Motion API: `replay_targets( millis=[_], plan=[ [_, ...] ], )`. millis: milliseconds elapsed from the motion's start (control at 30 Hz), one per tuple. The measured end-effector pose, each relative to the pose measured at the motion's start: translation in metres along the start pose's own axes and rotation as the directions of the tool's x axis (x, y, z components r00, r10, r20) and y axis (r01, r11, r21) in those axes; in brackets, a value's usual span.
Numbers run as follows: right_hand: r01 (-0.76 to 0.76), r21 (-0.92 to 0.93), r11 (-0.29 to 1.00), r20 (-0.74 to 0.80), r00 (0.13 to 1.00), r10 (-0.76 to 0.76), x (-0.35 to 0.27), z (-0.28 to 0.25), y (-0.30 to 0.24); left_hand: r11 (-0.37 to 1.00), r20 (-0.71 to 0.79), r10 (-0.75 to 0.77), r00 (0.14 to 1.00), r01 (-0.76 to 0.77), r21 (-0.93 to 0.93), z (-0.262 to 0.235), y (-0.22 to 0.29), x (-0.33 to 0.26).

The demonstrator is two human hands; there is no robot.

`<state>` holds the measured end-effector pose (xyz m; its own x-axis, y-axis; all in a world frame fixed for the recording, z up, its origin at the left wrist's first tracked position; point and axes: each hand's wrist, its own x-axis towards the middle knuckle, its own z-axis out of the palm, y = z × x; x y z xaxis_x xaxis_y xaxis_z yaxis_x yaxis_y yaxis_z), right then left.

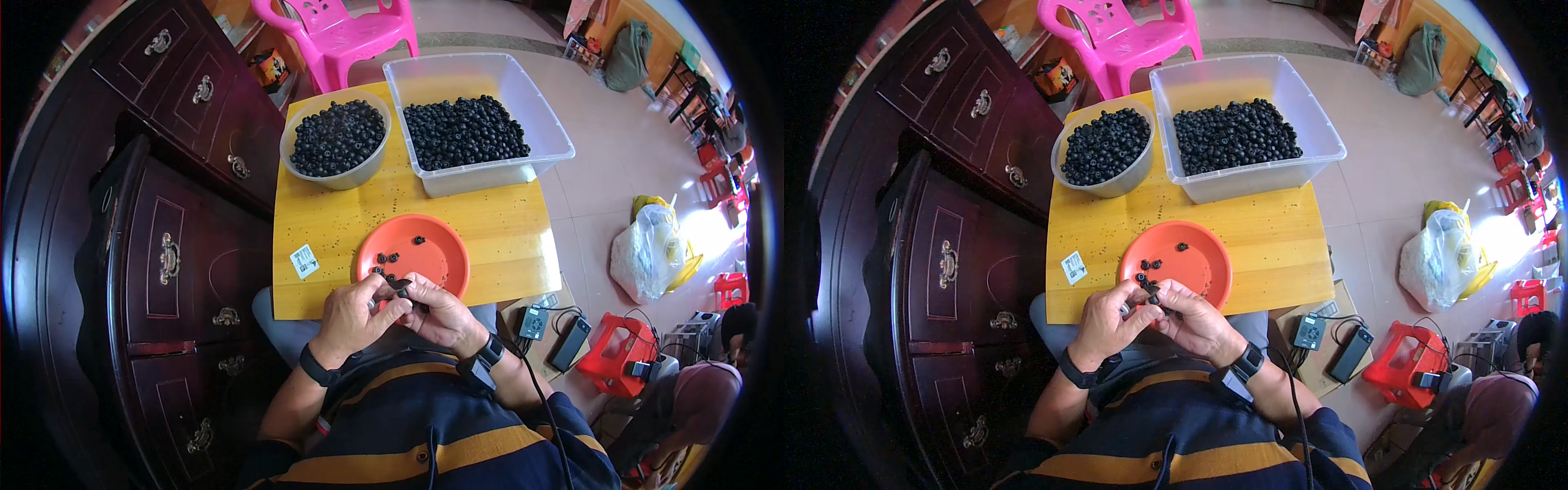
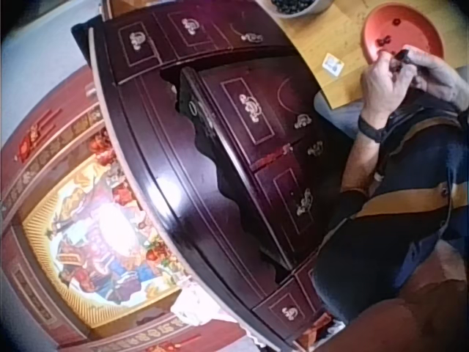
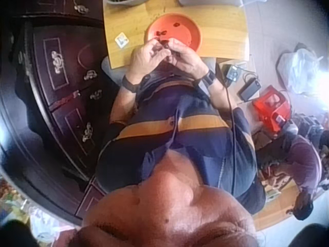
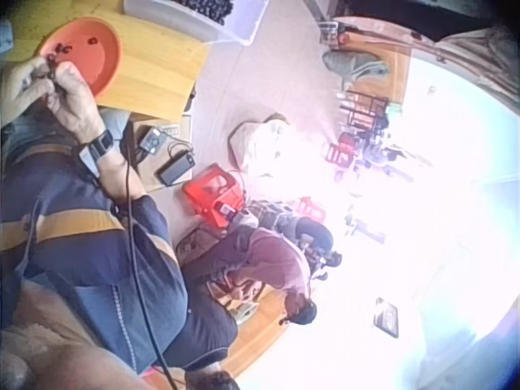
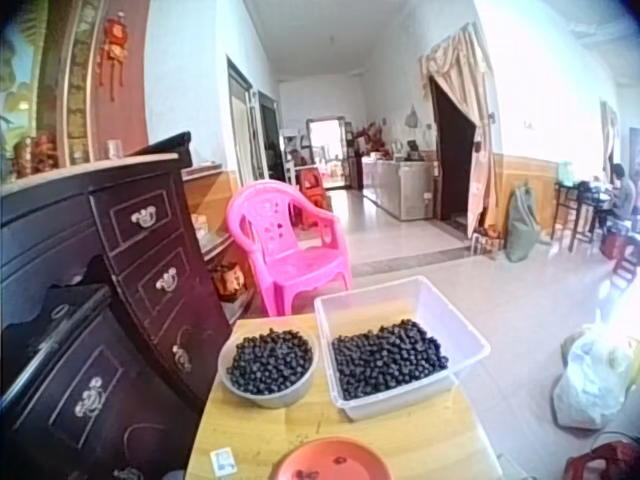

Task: Removing seeds or stems from small black fruits and placing them onto a plate.

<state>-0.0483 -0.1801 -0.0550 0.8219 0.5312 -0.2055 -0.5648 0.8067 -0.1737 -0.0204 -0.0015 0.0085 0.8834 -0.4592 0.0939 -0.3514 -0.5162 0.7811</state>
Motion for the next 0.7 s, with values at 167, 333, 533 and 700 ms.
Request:
replay_targets(
  millis=[167,333,533,700],
  plan=[
    [0.008,-0.001,1.0,0.015,1.0,-0.008,0.001,0.0,0.002,0.999,-0.004,0.051,0.999,-0.051,0.016,0.002,-0.005,-0.001],
    [0.044,-0.039,0.998,0.073,0.996,-0.041,0.002,-0.009,0.003,0.997,0.003,0.052,0.999,-0.052,0.062,0.005,-0.007,-0.002],
    [0.059,-0.041,0.997,0.048,0.997,-0.057,0.001,-0.008,0.004,0.987,-0.006,0.098,0.995,-0.097,0.126,0.005,-0.004,0.0],
    [0.034,-0.07,0.997,-0.011,0.999,-0.035,0.003,-0.003,0.004,0.996,-0.059,0.091,0.994,-0.09,0.021,-0.001,0.007,0.002]
  ],
)
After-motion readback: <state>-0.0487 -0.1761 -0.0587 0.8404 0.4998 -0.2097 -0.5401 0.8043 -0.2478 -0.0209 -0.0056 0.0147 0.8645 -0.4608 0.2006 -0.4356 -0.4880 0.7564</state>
